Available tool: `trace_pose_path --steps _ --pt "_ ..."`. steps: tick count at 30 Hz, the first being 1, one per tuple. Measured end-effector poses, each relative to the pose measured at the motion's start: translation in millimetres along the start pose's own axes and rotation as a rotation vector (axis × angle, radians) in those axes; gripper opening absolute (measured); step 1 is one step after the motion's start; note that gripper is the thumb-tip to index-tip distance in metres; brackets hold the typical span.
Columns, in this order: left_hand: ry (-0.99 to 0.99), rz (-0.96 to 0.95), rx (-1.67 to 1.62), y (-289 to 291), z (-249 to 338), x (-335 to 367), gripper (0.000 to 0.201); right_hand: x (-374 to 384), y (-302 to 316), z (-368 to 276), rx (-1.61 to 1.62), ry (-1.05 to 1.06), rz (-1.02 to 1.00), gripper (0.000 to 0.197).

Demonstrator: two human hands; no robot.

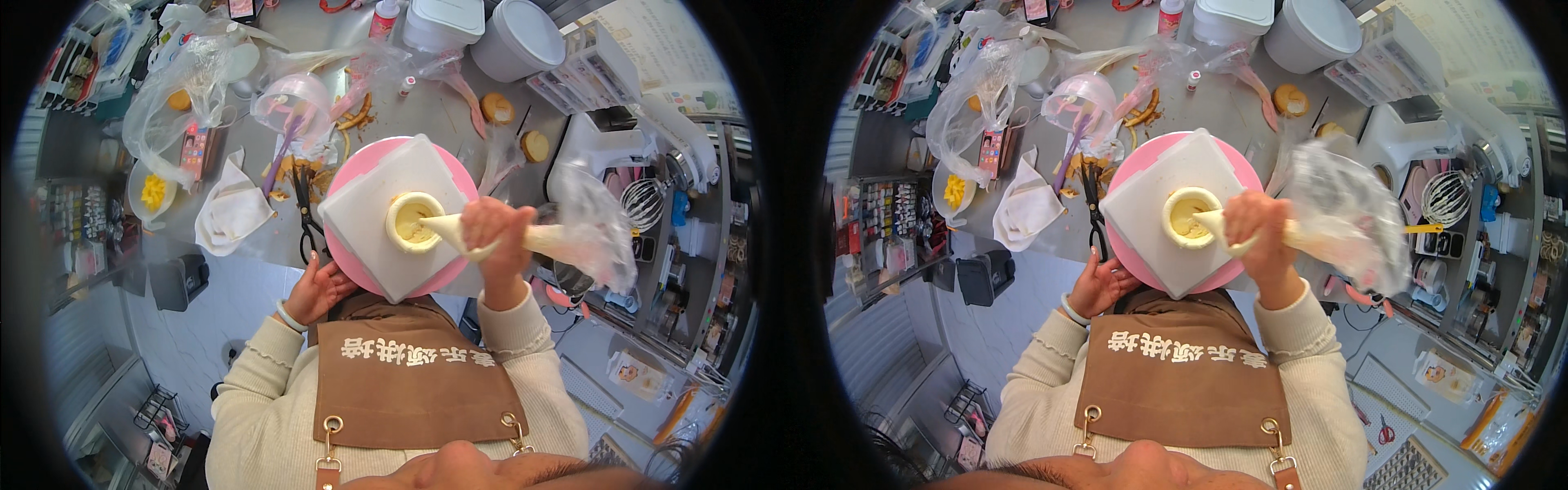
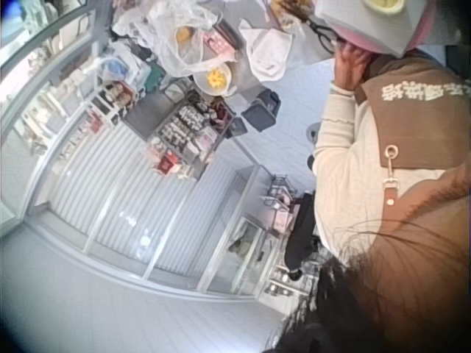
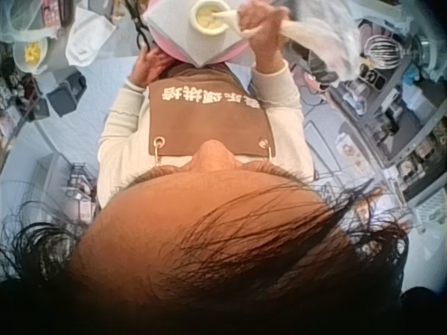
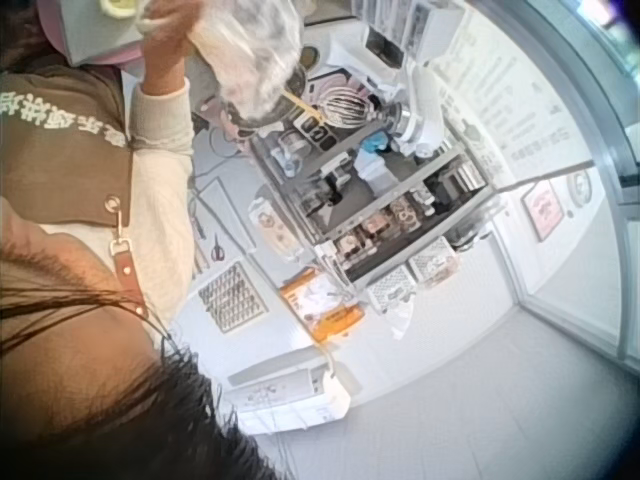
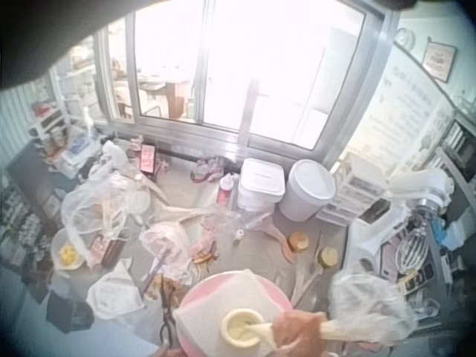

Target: The person slices a small round cake horizontally, pipes cream into the center, adds diced yellow fruit, and smooths the cream with a spatula. The person repeats the process with another cake, layering cream and fruit between slices.

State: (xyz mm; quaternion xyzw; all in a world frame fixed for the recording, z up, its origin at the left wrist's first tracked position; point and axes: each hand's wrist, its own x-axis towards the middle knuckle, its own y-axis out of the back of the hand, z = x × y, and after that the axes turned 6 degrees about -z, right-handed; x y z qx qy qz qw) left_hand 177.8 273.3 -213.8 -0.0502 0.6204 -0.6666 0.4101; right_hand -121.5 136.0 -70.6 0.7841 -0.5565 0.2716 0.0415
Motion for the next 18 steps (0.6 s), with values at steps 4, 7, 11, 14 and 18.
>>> trace_pose_path --steps 4,7,11,14,18 --pt "-0.096 -0.028 0.136 2 17 5 0.087 -5 -14 12 -0.122 -0.143 -0.060 0.037" --pt "-0.338 0.103 0.153 9 49 12 0.086 -12 -11 8 -0.175 -0.240 -0.054 0.050" --pt "-0.388 0.229 0.100 3 60 16 0.084 -15 1 2 -0.373 -0.242 -0.077 0.051" --pt "-0.312 0.176 0.094 -1 54 13 0.083 -14 9 3 -0.494 -0.194 -0.090 0.052" --pt "-0.221 0.141 0.095 2 44 9 0.083 -11 16 11 -0.546 -0.140 -0.055 0.053"
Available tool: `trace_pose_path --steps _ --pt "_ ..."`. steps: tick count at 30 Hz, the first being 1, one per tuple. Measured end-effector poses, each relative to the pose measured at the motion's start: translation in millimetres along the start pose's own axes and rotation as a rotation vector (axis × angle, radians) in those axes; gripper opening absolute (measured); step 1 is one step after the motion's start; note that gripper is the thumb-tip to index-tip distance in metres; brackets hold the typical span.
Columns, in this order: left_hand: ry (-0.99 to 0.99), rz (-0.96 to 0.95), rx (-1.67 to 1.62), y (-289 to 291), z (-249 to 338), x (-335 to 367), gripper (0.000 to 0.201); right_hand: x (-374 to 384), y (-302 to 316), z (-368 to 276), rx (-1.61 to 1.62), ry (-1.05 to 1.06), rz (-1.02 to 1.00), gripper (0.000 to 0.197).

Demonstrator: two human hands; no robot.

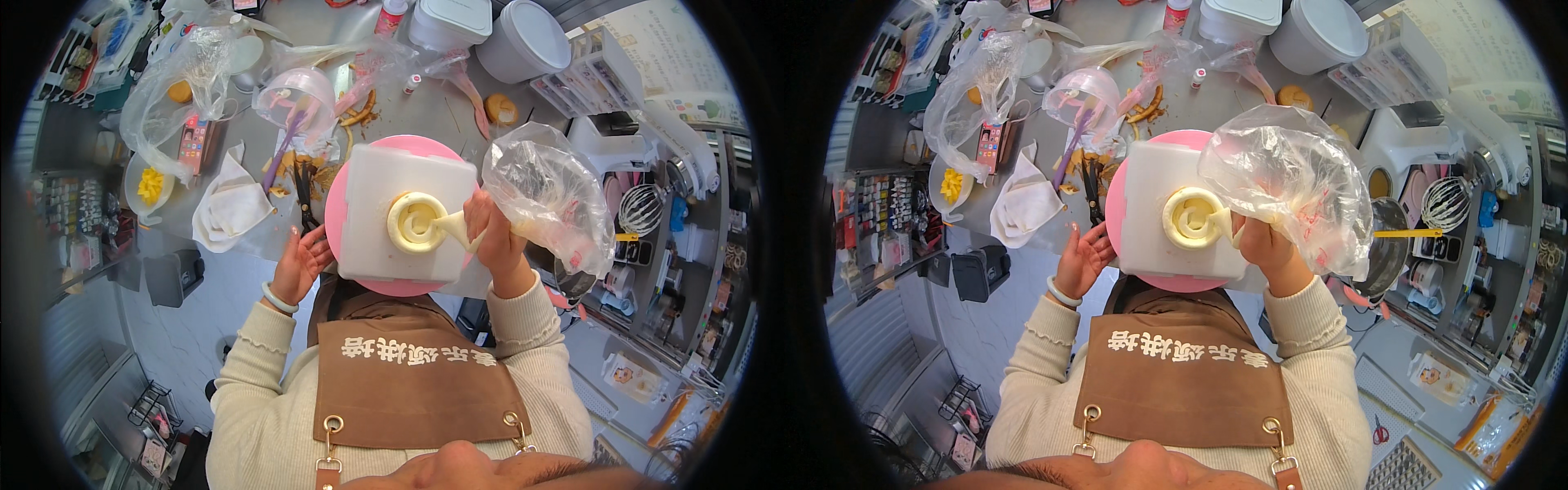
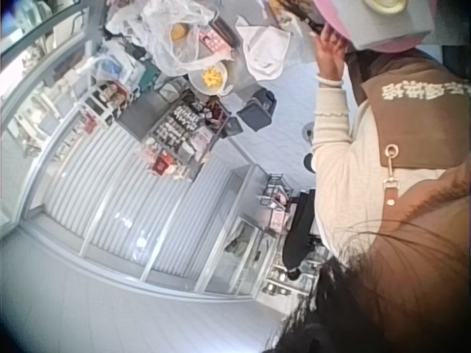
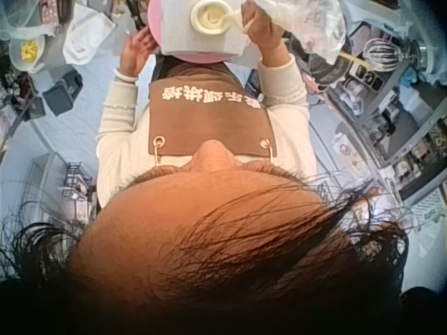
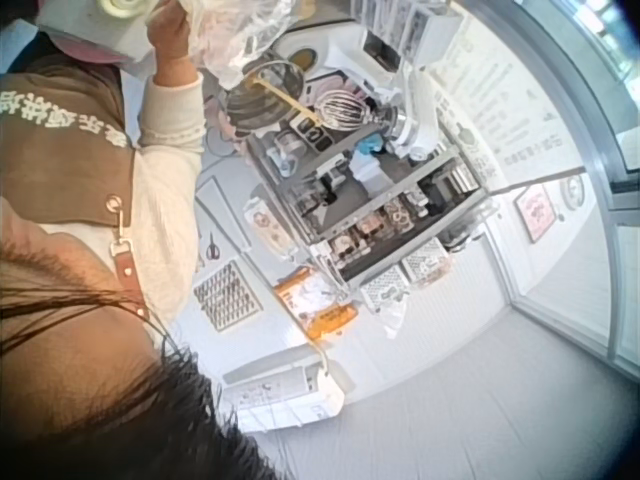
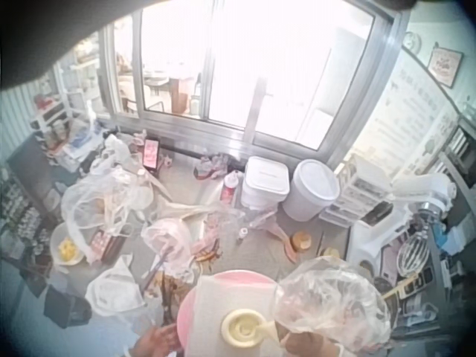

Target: The person slices a small round cake horizontally, pipes cream into the center, adds diced yellow fruit, and smooths the cream with a spatula. The person repeats the process with another cake, layering cream and fruit between slices.

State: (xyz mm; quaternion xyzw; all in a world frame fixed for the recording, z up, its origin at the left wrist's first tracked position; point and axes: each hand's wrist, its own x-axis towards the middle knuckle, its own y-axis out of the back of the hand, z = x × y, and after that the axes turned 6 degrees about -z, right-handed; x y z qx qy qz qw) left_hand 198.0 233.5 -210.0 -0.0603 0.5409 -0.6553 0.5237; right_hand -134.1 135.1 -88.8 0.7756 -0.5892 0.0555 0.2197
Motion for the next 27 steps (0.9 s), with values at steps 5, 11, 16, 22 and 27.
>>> trace_pose_path --steps 5,11,16,22,27 --pt "0.056 -0.045 0.029 3 -7 -6 0.086 -2 -2 20 -0.380 -0.030 -0.059 0.051" --pt "0.032 -0.059 0.043 0 -5 -7 0.086 -23 -4 30 -0.456 -0.032 -0.107 0.049" --pt "0.027 -0.060 0.043 1 -1 -6 0.085 -4 -2 0 -0.210 -0.011 0.021 0.057" --pt "0.026 -0.061 0.111 5 8 -4 0.080 -13 101 -90 0.263 0.133 0.450 0.065" --pt "0.003 0.070 0.216 9 14 -6 0.073 -105 113 -5 -0.527 -0.556 0.493 0.050"
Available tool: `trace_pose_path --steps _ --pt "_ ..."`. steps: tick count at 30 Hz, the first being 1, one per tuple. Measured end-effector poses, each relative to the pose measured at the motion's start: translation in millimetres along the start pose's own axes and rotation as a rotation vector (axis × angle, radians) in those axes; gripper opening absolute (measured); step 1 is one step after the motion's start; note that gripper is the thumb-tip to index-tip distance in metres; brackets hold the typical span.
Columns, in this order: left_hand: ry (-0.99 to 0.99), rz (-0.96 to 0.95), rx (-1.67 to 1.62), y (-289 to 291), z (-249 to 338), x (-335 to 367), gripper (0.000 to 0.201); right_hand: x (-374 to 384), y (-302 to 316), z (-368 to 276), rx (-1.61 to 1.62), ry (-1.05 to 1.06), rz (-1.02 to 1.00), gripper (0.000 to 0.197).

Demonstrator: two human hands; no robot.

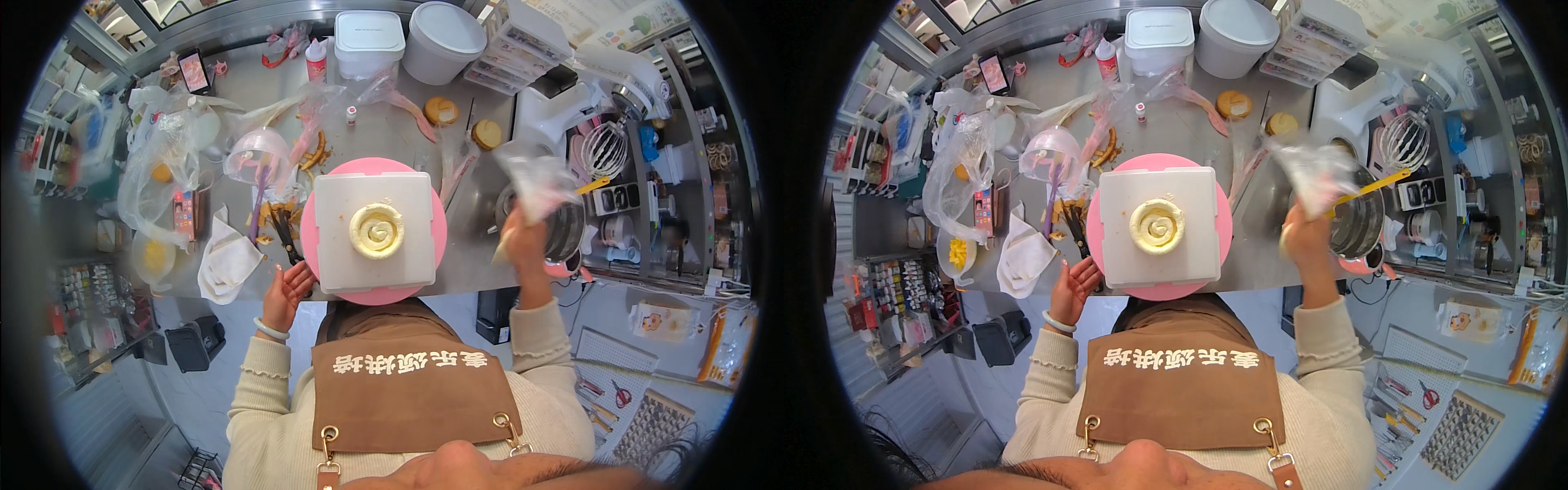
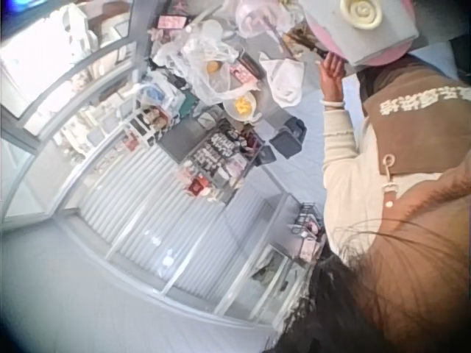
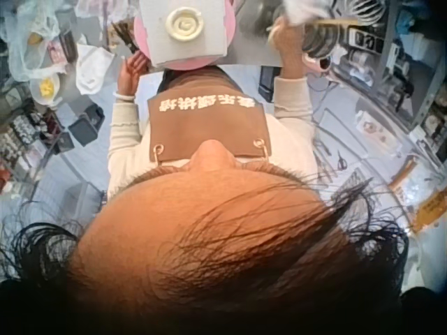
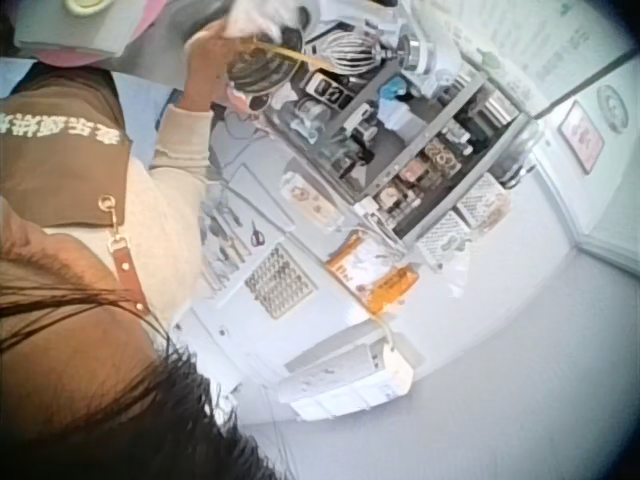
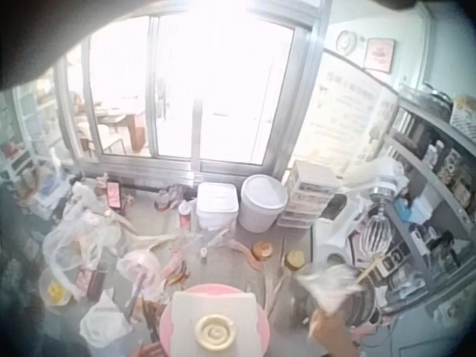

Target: The person slices a small round cake horizontally, pipes cream into the center, adds diced yellow fruit, and smooths the cream with a spatula. The person repeats the process with another cake, layering cream and fruit between slices.

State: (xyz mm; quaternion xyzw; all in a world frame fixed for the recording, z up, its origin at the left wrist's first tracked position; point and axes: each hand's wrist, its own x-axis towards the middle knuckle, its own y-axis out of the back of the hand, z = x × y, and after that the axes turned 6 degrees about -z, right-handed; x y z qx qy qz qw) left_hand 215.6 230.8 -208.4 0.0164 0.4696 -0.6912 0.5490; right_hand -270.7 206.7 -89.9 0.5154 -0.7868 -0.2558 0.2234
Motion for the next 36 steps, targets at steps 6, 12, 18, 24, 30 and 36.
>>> trace_pose_path --steps 6,12,18,24,30,36 --pt "0.006 0.115 0.116 -4 0 -8 0.065 -9 -88 158 -0.275 -0.575 -0.092 0.050" --pt "-0.069 0.224 0.154 -6 -1 -17 0.054 -9 -120 174 -0.328 -0.449 0.073 0.069" --pt "-0.244 0.404 0.394 40 7 -7 0.030 -90 -85 116 -0.224 -0.001 -0.048 0.049" --pt "-0.378 0.435 1.004 79 3 22 0.017 -142 -44 82 -0.170 -0.069 -0.182 0.036" --pt "-0.223 0.316 1.115 90 -6 51 0.025 -188 -9 88 -0.163 -0.222 -0.031 0.024" --pt "-0.618 0.381 1.119 81 46 64 0.020 -192 49 165 -0.273 -0.545 0.096 0.018"
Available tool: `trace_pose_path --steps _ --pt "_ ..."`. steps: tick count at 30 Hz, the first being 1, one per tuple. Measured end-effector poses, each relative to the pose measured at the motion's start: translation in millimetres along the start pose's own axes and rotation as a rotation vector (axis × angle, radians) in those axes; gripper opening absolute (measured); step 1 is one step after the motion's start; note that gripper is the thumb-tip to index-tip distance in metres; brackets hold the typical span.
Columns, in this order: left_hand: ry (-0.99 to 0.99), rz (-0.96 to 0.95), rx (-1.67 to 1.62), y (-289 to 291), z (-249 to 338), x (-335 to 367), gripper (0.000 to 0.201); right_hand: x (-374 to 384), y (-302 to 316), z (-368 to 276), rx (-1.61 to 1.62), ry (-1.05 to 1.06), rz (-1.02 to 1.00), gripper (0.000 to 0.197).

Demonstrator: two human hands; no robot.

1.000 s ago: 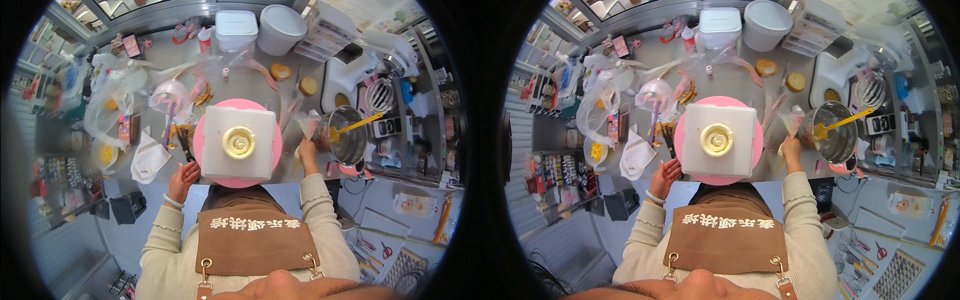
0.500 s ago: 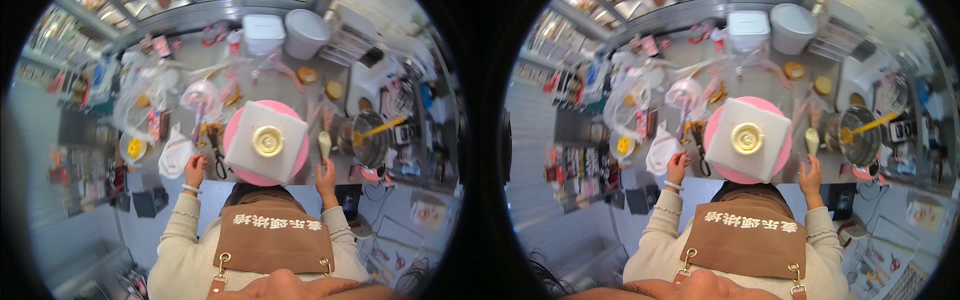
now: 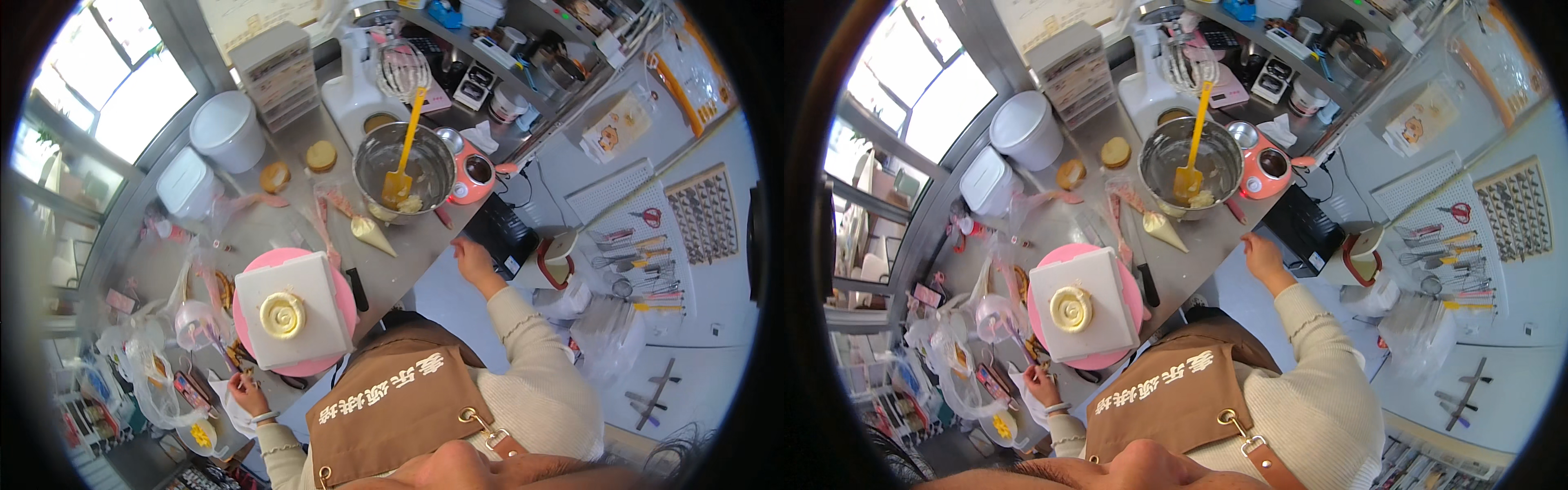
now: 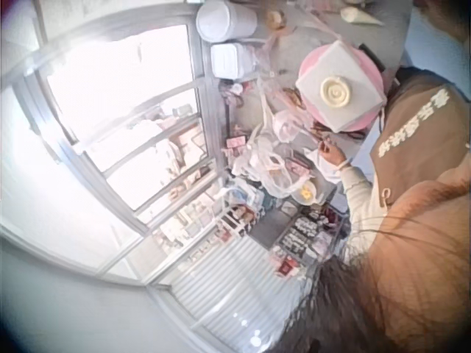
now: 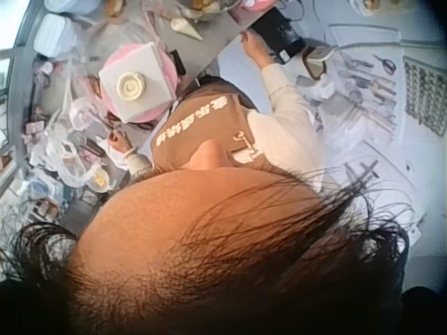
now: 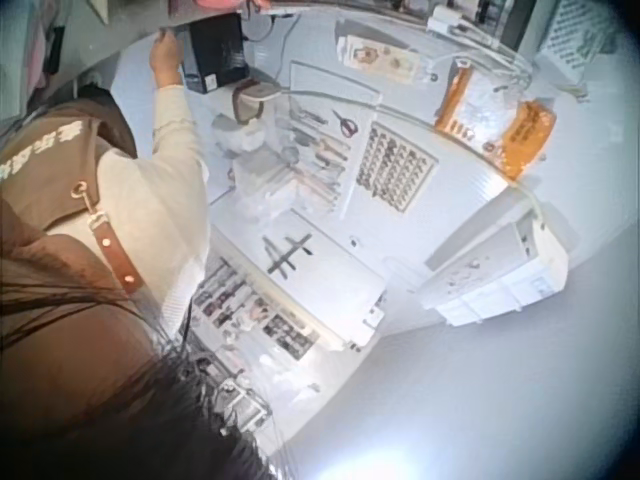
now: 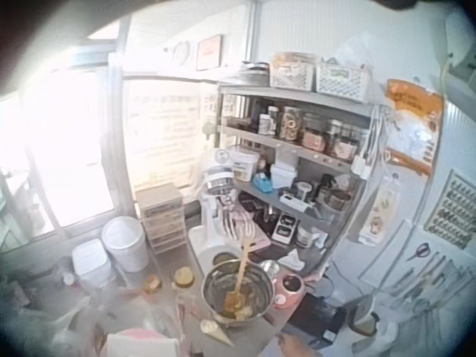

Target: The person slices a small round cake horizontally, pipes cream into the center, adds diced yellow fruit, and smooths the cream with a spatula. The person repeats the process with another cake, layering cream and fruit between slices.

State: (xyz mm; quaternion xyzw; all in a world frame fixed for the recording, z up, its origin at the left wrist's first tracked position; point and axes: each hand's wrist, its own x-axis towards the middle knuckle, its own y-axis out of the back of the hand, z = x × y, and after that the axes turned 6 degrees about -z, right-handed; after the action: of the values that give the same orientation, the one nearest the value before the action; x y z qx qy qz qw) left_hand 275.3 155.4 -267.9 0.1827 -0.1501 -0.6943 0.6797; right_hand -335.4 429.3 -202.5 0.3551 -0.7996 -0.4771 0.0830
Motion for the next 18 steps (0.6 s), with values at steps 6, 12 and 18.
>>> trace_pose_path --steps 6,12,18 --pt "0.052 0.084 -0.130 22 58 27 0.014 97 -27 28 -0.207 0.170 0.125 0.028" --pt "-0.003 0.092 0.013 5 110 5 0.023 145 -54 10 0.013 0.127 0.191 0.035" --pt "-0.186 0.108 0.120 -9 155 -37 0.023 116 19 5 0.247 0.119 0.375 0.028"
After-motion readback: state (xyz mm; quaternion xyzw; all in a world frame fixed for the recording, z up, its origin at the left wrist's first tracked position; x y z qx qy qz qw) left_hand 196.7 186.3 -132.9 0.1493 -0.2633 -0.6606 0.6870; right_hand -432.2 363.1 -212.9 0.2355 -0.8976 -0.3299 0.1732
